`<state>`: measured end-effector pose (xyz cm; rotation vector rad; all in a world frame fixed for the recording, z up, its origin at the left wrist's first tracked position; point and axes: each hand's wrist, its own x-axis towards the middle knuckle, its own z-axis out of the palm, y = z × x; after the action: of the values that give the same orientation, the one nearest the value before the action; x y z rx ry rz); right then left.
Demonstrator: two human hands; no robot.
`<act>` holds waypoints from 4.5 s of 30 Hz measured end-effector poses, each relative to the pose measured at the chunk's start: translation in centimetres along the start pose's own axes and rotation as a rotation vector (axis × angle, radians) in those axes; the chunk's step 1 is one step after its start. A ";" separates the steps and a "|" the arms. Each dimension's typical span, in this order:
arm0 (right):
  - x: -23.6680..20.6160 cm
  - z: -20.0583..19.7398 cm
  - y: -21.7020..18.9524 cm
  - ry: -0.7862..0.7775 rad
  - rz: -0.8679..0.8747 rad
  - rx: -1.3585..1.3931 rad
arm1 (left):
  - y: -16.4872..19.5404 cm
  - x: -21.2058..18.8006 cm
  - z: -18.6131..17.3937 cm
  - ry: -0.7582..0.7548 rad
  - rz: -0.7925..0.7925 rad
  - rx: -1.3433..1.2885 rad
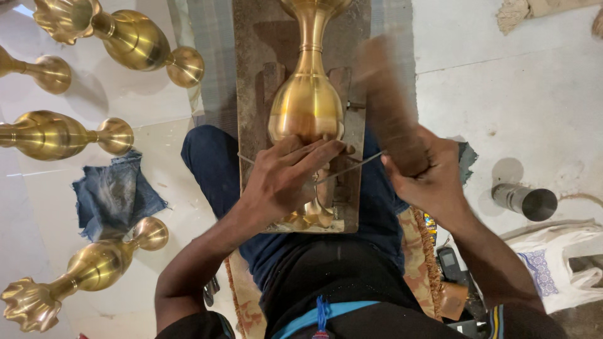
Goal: The person sits on the floor with a brass vase-like vessel held on a wooden form. They position a metal punch against the vessel's flared base and strike it with a wooden mallet, rotating the vessel to work around the rim, shaping the metal by hand.
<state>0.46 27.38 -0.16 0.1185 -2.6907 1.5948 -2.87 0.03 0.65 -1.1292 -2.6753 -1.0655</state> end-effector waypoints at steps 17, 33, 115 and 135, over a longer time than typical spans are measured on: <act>-2.7 0.2 1.2 0.015 0.067 0.033 | -2.0 -0.1 0.6 0.149 0.102 -0.072; 3.3 -1.8 -7.2 -0.225 -0.063 -0.471 | -1.8 -1.4 1.7 0.343 0.013 -0.265; 7.4 4.3 -14.5 -0.570 -0.070 -0.460 | -6.1 -4.1 8.7 0.994 -0.315 -1.287; -7.4 8.3 -5.6 0.028 -0.165 -0.122 | 1.0 -6.4 4.4 0.974 -0.305 -1.383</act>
<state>8.47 17.89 0.36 0.3049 -2.6691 1.3738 3.38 -0.66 -4.00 0.0317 -1.1507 -2.6666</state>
